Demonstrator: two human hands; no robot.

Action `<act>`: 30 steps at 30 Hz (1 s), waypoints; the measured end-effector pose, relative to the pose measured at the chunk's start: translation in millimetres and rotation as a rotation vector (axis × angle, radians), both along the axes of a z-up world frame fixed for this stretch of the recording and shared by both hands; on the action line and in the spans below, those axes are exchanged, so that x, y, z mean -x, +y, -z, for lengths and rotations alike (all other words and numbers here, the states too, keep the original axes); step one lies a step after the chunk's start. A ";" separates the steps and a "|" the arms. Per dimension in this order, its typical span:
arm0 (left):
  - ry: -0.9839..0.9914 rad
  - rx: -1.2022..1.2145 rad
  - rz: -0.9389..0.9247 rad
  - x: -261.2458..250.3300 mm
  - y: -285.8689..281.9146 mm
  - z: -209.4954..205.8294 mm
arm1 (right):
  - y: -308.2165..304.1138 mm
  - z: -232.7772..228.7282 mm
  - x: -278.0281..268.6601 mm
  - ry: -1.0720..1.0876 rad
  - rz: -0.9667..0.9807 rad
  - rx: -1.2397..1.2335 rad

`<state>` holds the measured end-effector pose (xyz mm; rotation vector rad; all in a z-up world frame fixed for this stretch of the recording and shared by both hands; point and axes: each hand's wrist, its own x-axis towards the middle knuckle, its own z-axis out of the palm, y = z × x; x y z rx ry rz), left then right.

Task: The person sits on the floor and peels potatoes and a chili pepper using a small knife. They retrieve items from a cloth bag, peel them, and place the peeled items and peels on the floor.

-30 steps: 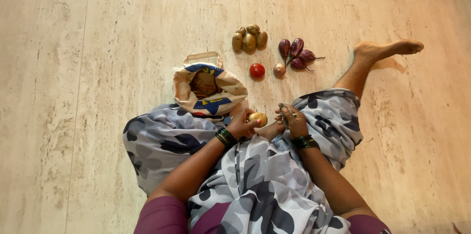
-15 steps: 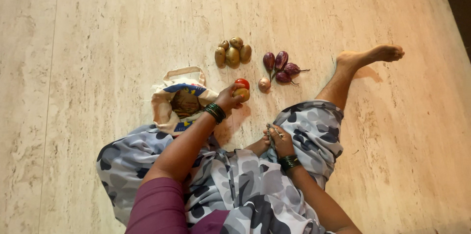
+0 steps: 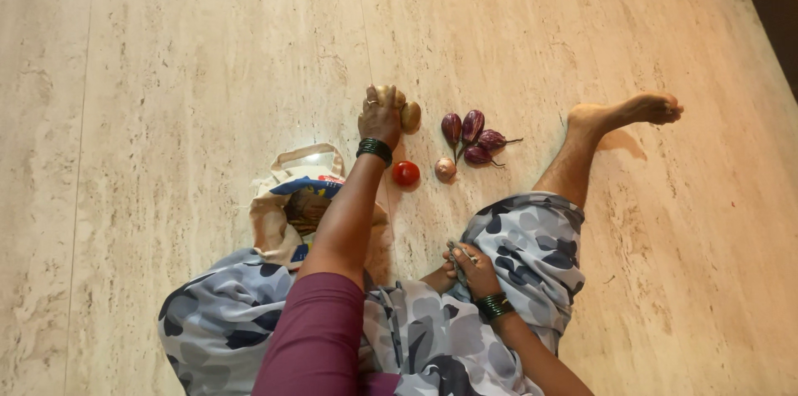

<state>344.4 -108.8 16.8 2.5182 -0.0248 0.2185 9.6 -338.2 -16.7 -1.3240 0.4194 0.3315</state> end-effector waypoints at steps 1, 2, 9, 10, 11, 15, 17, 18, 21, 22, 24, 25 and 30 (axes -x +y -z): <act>0.143 -0.110 0.080 3.6 -1.0 -9.6 | -0.8 -0.8 -0.7 0.007 -0.007 0.004; 0.288 -0.219 0.156 10.1 -1.5 -17.4 | -2.6 -1.6 -0.4 0.015 -0.016 0.011; 0.292 -0.196 0.271 18.8 10.3 -16.7 | 0.2 -1.8 -0.7 0.028 0.008 -0.019; 0.189 -0.151 0.284 23.2 12.4 -13.7 | 1.0 -2.2 -1.4 0.027 0.005 -0.008; 0.086 -0.105 0.296 33.4 15.0 -12.5 | 1.0 -3.0 -0.5 0.026 0.002 0.003; -0.008 0.211 0.464 103.4 55.8 -40.5 | 0.6 2.0 0.3 0.030 0.017 -0.003; 0.249 0.221 0.560 142.1 87.6 -64.0 | -0.7 7.1 -1.8 0.029 0.008 0.000; 0.374 0.180 0.620 157.2 105.1 -73.1 | -1.3 8.9 -3.5 0.029 0.009 -0.006; 0.468 0.024 0.628 193.2 175.0 -73.0 | -2.7 12.4 -4.6 0.021 0.014 0.007; 0.484 -0.093 0.549 199.7 197.2 -63.3 | -2.5 13.4 -5.0 0.015 0.021 0.024; 0.397 -0.238 0.359 203.9 226.5 -34.8 | -1.7 14.1 -6.7 -0.002 0.019 0.047; 0.394 -0.246 0.325 201.8 230.7 -19.4 | -0.6 14.4 -8.4 -0.014 0.011 0.052; 0.562 -0.343 0.203 170.4 199.8 6.2 | -2.5 14.8 -5.9 -0.058 -0.004 0.077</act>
